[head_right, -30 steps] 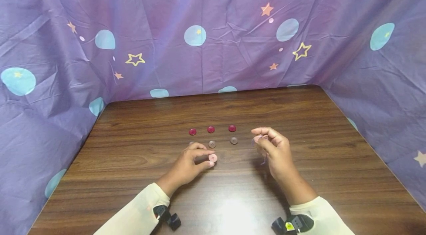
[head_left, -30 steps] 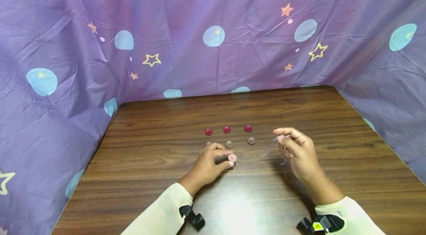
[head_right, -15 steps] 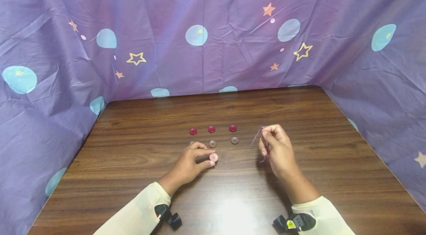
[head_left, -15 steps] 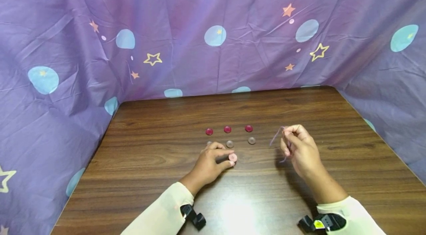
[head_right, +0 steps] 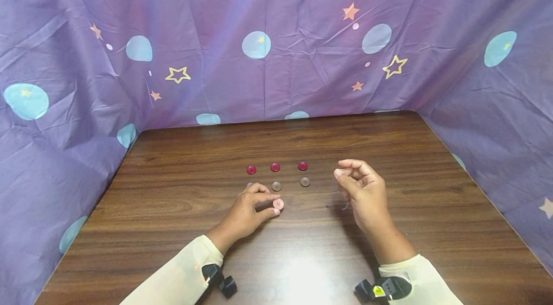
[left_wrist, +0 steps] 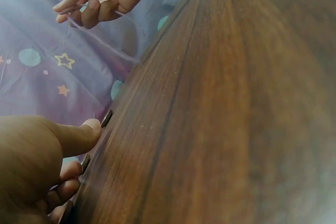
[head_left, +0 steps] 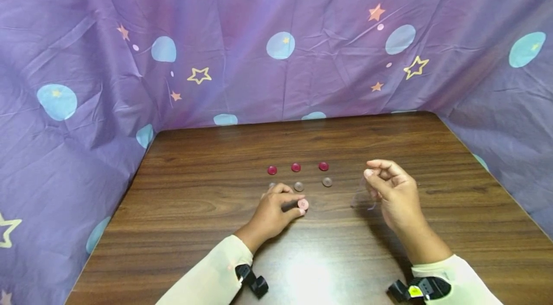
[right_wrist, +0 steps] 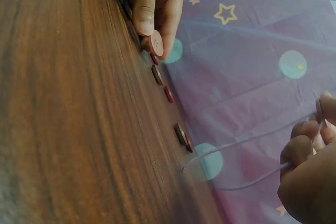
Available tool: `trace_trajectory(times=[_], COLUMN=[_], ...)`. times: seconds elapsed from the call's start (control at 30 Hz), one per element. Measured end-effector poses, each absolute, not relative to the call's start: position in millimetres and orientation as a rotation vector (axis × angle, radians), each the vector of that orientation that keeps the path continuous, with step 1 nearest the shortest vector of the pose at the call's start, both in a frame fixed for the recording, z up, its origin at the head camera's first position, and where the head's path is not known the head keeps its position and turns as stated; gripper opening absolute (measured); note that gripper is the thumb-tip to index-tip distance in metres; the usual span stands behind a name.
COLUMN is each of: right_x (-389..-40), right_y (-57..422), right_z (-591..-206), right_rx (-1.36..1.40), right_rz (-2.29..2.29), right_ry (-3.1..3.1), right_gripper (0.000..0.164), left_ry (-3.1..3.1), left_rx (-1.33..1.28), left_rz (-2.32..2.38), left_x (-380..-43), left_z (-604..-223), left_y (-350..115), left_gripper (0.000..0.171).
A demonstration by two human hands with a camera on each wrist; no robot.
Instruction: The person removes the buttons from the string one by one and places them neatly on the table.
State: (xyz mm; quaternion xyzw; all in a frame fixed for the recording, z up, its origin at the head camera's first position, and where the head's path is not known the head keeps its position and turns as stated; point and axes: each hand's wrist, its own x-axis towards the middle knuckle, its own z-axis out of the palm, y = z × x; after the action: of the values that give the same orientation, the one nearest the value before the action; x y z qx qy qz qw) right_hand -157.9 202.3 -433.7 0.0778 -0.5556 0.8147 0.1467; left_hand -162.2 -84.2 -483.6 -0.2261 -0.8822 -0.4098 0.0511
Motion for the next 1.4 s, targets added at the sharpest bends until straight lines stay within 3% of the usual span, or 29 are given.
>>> trace_trajectory(times=[0.63, 1.4], right_x=[-156, -155], right_y=[203, 215], right_z=[-436, -426], right_rx=[0.34, 0.283], right_rz=[2.35, 2.464], right_ry=[-1.656, -1.619], right_gripper=[0.034, 0.033], left_ry=[-2.74, -2.778], left_rx=[-0.665, -0.648], left_rz=[-1.171, -1.158], left_x=[-162, -163], left_z=[-485, -485], left_y=[-82, -83], left_gripper=[0.03, 0.034])
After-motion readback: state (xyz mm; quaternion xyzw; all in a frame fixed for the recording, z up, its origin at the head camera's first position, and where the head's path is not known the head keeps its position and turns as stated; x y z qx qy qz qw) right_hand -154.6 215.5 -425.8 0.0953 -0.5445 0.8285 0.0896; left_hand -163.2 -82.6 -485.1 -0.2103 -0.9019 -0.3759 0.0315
